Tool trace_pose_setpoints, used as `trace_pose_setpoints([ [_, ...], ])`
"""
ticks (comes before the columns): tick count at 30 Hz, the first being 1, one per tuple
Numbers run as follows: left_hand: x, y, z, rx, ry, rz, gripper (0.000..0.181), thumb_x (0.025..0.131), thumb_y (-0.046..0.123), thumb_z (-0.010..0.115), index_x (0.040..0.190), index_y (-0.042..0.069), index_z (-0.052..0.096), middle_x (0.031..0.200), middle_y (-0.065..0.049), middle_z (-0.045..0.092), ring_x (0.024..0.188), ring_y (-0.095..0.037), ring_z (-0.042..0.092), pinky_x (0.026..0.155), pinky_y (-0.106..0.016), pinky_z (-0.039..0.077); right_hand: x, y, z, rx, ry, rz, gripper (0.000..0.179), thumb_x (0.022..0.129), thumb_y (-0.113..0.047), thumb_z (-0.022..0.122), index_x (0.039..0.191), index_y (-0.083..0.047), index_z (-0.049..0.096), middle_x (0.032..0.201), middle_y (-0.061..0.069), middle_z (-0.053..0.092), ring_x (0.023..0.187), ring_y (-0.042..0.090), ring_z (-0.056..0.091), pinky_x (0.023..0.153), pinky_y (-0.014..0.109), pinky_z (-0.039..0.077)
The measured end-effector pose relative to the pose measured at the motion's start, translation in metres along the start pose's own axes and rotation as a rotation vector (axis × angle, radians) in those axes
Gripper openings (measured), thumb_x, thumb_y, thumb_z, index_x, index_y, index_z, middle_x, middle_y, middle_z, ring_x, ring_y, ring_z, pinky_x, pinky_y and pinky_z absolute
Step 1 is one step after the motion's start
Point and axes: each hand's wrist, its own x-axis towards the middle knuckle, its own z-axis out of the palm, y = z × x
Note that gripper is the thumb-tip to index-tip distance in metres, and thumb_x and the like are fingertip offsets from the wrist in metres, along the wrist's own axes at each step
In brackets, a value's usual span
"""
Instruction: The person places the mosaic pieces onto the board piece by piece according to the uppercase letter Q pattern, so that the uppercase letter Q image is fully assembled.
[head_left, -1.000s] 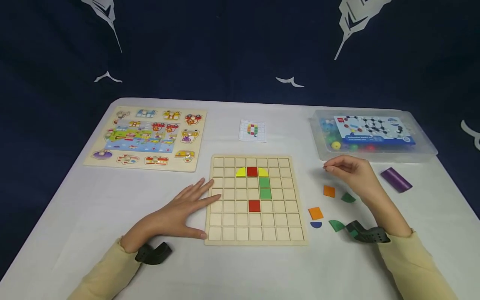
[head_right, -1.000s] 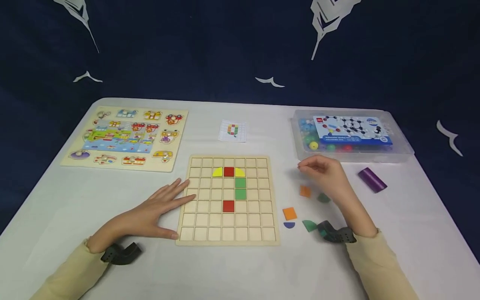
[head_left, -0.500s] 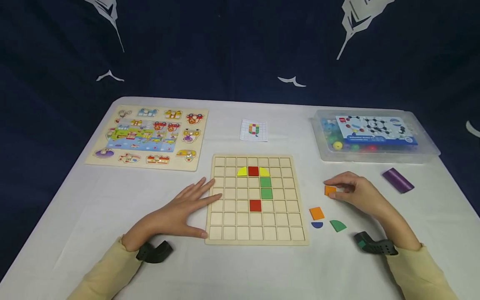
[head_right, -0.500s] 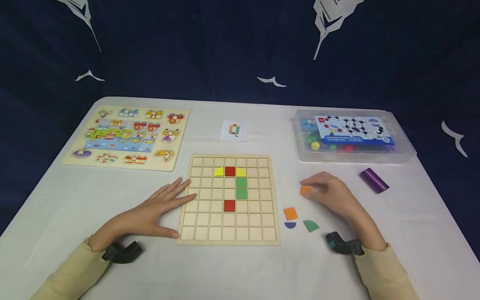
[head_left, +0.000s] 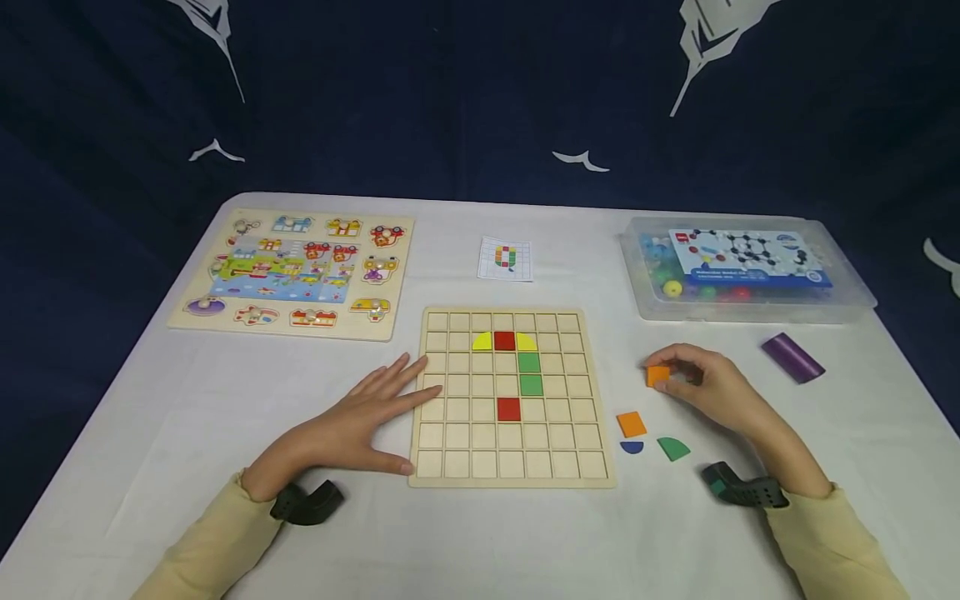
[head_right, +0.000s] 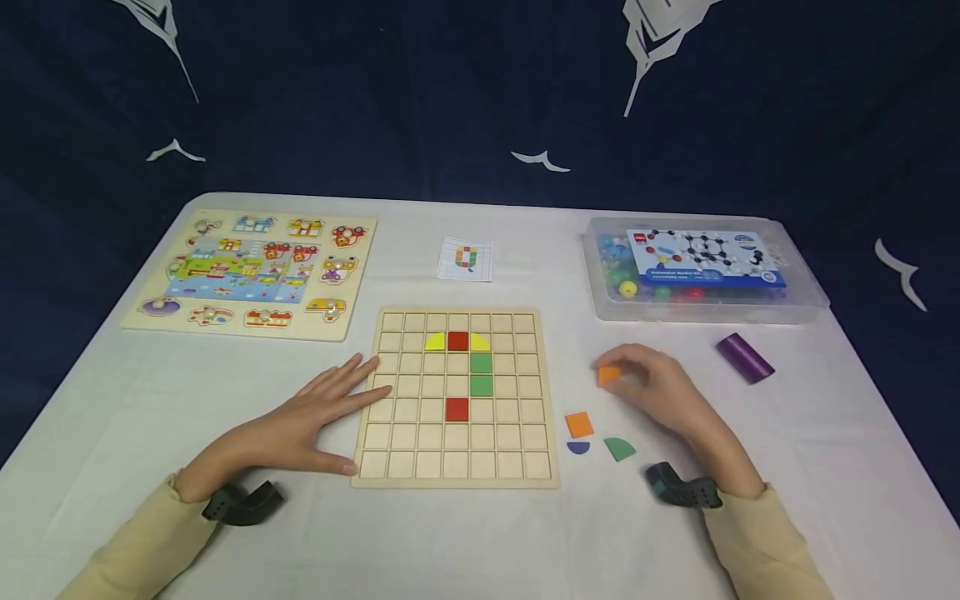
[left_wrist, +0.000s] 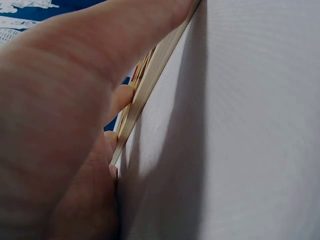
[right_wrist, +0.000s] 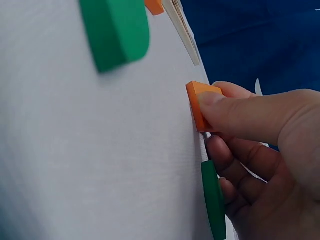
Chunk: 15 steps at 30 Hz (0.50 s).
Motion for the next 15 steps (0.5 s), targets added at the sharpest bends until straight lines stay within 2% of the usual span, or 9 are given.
trace_pose_setpoints([
  [4,0.000,0.001,0.000,-0.004,-0.002,-0.004,0.094,0.071,0.051,0.076,0.148,0.021,0.032,0.156,-0.004,0.001,0.140,-0.025,-0.007,0.108,-0.048,0.003,0.002,-0.003,-0.002,-0.008,0.012,0.019,0.026,0.081,0.009,0.065,0.103,-0.006,0.069,0.098,0.007,0.066,0.080,0.012,0.052,0.069,0.016,0.040],
  [8,0.000,0.001,0.000,-0.005,-0.003,-0.006,0.094,0.071,0.051,0.076,0.147,0.021,0.032,0.156,-0.005,0.002,0.140,-0.026,-0.006,0.108,-0.049,0.003,0.007,-0.005,-0.004,-0.007,0.049,0.039,0.020,0.085,0.006,0.064,0.101,-0.003,0.070,0.096,0.009,0.067,0.079,0.009,0.054,0.069,0.013,0.042],
  [12,0.000,0.002,-0.001,-0.005,-0.004,-0.008,0.093,0.071,0.050,0.076,0.147,0.021,0.032,0.156,-0.005,0.003,0.140,-0.026,-0.006,0.108,-0.048,0.003,0.018,-0.013,-0.003,0.051,0.096,0.043,0.015,0.087,0.002,0.063,0.100,0.000,0.069,0.097,0.014,0.067,0.079,0.008,0.058,0.068,0.011,0.044],
  [15,0.000,0.002,-0.001,-0.010,-0.003,-0.012,0.093,0.071,0.050,0.077,0.147,0.021,0.033,0.156,-0.004,0.003,0.140,-0.025,-0.006,0.108,-0.048,0.004,0.032,-0.027,0.003,0.116,0.107,0.038,0.013,0.089,-0.002,0.063,0.100,0.001,0.068,0.095,0.014,0.067,0.079,0.013,0.061,0.066,0.013,0.047],
])
